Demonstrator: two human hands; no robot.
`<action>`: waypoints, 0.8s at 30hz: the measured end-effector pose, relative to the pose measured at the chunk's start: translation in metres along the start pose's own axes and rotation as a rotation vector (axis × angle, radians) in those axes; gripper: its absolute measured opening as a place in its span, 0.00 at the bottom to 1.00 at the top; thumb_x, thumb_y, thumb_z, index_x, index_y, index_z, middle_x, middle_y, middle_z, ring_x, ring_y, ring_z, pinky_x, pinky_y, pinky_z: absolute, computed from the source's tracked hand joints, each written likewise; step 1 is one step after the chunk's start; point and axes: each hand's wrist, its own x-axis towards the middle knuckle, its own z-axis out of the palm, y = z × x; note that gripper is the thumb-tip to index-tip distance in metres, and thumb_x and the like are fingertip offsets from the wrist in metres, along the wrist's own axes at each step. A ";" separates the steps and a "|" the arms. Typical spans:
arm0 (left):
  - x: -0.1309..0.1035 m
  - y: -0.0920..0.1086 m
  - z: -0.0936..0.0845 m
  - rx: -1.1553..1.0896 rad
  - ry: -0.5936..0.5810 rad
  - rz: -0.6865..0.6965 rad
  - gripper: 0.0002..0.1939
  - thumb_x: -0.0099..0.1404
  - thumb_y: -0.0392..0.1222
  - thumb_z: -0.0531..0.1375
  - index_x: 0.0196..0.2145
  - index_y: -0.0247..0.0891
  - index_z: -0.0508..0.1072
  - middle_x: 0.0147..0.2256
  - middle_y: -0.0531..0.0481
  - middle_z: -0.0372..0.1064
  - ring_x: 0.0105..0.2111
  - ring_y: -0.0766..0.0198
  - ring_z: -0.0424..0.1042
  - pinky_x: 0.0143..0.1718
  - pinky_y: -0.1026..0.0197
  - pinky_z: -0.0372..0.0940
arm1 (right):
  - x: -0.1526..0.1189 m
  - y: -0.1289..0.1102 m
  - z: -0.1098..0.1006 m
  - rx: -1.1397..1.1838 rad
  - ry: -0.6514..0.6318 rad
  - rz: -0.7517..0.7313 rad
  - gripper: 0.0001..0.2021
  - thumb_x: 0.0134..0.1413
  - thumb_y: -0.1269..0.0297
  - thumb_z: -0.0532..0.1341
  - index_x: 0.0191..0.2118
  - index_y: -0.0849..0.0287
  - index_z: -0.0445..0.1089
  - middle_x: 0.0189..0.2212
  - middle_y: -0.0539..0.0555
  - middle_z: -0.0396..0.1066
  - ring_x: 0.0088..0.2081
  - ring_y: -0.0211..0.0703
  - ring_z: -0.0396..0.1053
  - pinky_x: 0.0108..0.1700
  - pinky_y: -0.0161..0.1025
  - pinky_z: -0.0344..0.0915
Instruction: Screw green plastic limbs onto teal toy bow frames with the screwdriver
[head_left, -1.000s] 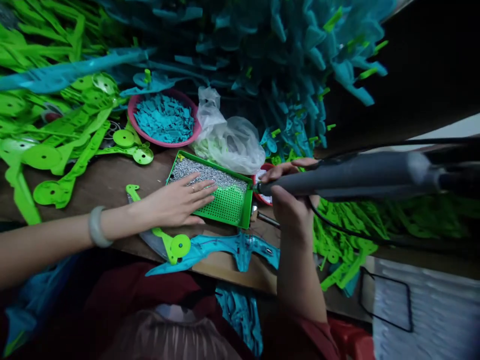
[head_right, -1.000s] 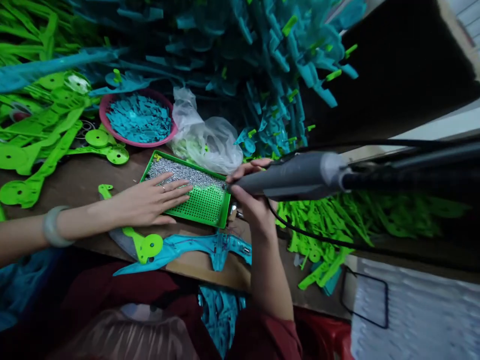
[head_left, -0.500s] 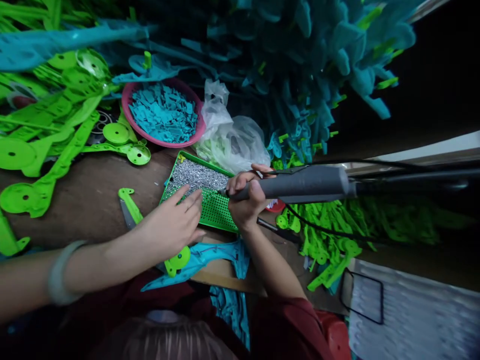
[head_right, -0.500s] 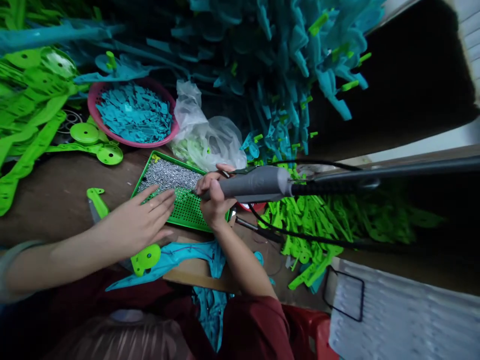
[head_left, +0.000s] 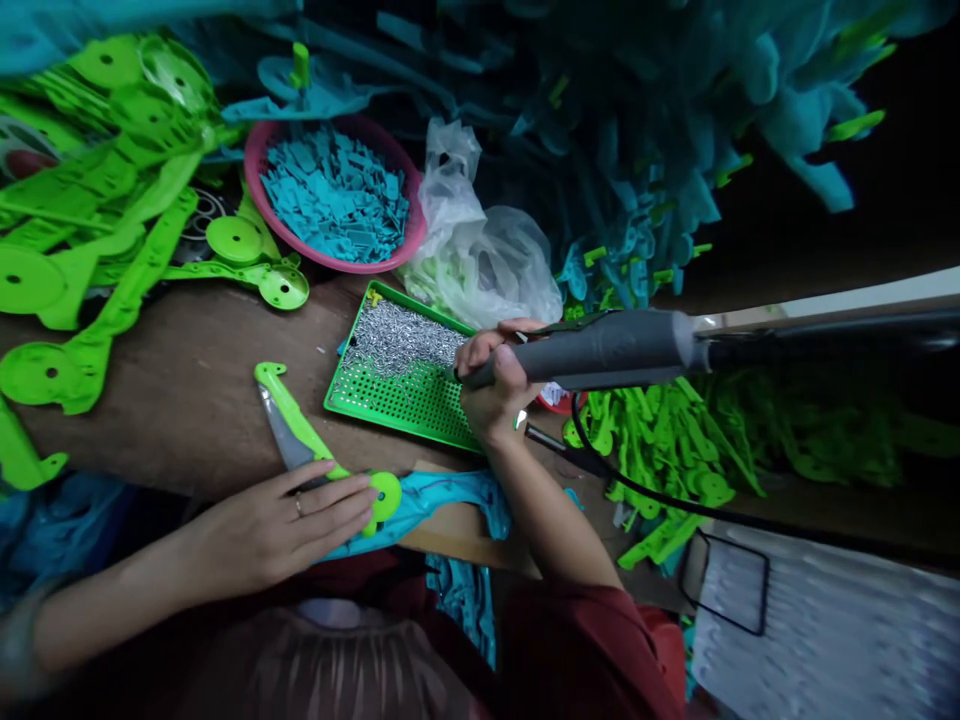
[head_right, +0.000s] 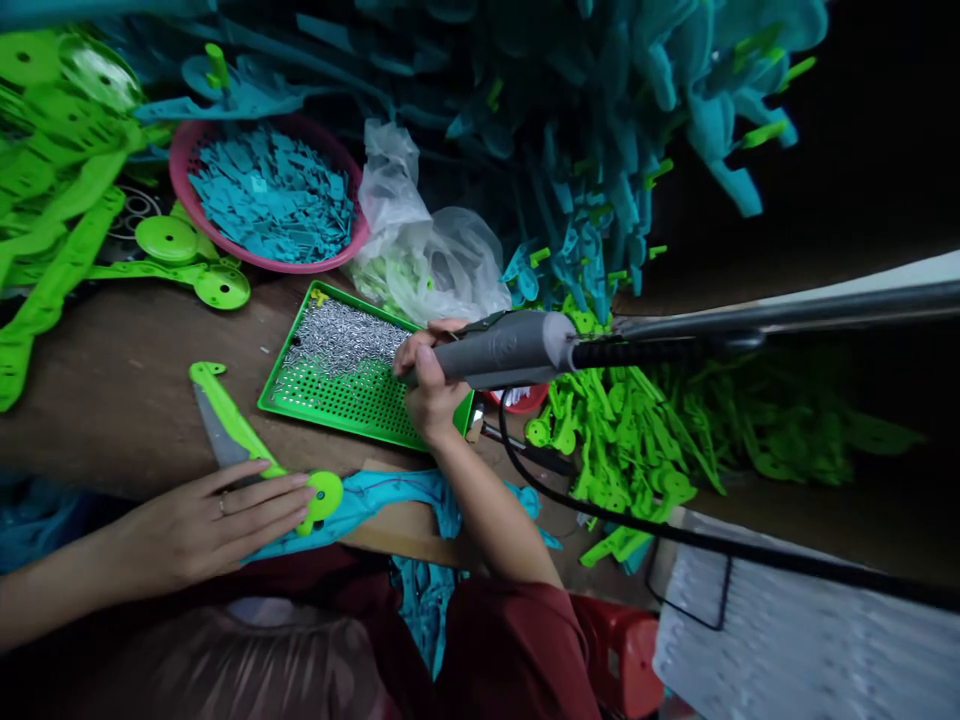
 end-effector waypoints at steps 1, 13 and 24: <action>0.004 0.002 0.004 0.022 0.033 -0.007 0.19 0.71 0.36 0.53 0.57 0.36 0.70 0.62 0.47 0.62 0.64 0.57 0.58 0.66 0.50 0.53 | 0.001 0.001 0.001 0.004 0.004 -0.001 0.14 0.48 0.55 0.60 0.38 0.50 0.57 0.16 0.38 0.56 0.14 0.33 0.56 0.19 0.33 0.56; 0.022 0.008 0.013 -0.176 0.100 -0.211 0.22 0.71 0.47 0.56 0.58 0.31 0.67 0.58 0.40 0.68 0.59 0.55 0.66 0.63 0.48 0.56 | -0.069 -0.100 0.007 0.017 -0.215 0.008 0.12 0.55 0.58 0.58 0.46 0.48 0.66 0.19 0.42 0.61 0.17 0.36 0.60 0.20 0.37 0.63; 0.019 0.008 0.016 -0.234 0.123 -0.225 0.21 0.73 0.43 0.53 0.58 0.29 0.65 0.56 0.40 0.70 0.58 0.56 0.67 0.61 0.48 0.58 | -0.125 -0.075 0.014 -0.017 -0.464 0.052 0.15 0.56 0.60 0.60 0.50 0.44 0.62 0.19 0.42 0.64 0.18 0.38 0.65 0.20 0.37 0.67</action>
